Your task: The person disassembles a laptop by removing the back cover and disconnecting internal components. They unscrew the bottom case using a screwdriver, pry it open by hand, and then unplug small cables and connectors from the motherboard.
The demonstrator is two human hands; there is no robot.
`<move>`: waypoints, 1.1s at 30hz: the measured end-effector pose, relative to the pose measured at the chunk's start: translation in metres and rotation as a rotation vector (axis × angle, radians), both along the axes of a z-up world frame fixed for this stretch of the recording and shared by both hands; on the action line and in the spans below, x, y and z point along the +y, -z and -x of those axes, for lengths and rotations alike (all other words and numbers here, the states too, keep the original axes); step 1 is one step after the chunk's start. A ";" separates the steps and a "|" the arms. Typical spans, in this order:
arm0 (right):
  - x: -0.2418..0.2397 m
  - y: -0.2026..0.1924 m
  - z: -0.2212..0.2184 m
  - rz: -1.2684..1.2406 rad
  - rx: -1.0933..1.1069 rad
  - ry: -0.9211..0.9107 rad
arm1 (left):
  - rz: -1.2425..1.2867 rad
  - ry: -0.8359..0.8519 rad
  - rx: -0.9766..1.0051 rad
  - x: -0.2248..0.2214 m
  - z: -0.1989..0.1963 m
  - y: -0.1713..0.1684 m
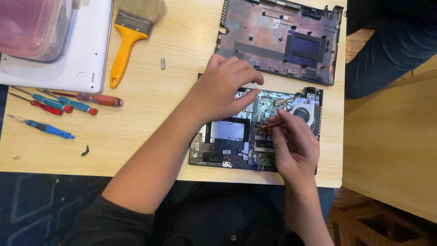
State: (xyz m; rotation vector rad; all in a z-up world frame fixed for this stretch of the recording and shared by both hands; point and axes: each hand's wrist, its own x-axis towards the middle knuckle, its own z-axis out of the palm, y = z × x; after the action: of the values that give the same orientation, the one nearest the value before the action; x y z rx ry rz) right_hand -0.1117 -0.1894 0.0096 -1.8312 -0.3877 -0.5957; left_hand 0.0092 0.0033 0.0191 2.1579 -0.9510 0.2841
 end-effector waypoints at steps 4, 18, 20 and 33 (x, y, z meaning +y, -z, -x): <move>-0.011 0.012 -0.003 0.039 -0.112 0.020 | 0.153 0.258 0.296 -0.003 0.007 -0.009; -0.005 -0.002 0.000 0.002 -0.100 0.015 | -0.044 0.391 0.643 -0.004 0.026 -0.028; -0.005 0.001 0.002 -0.011 -0.096 0.042 | -0.082 0.345 0.569 -0.006 0.025 -0.020; -0.011 0.005 0.007 0.004 -0.043 0.083 | -0.374 0.246 0.381 -0.015 0.026 -0.008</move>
State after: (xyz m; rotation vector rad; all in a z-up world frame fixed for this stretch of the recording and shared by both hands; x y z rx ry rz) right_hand -0.1191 -0.2003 0.0046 -1.8478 -0.3433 -0.6921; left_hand -0.0170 -0.0114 0.0272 2.2757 -1.0908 -0.4437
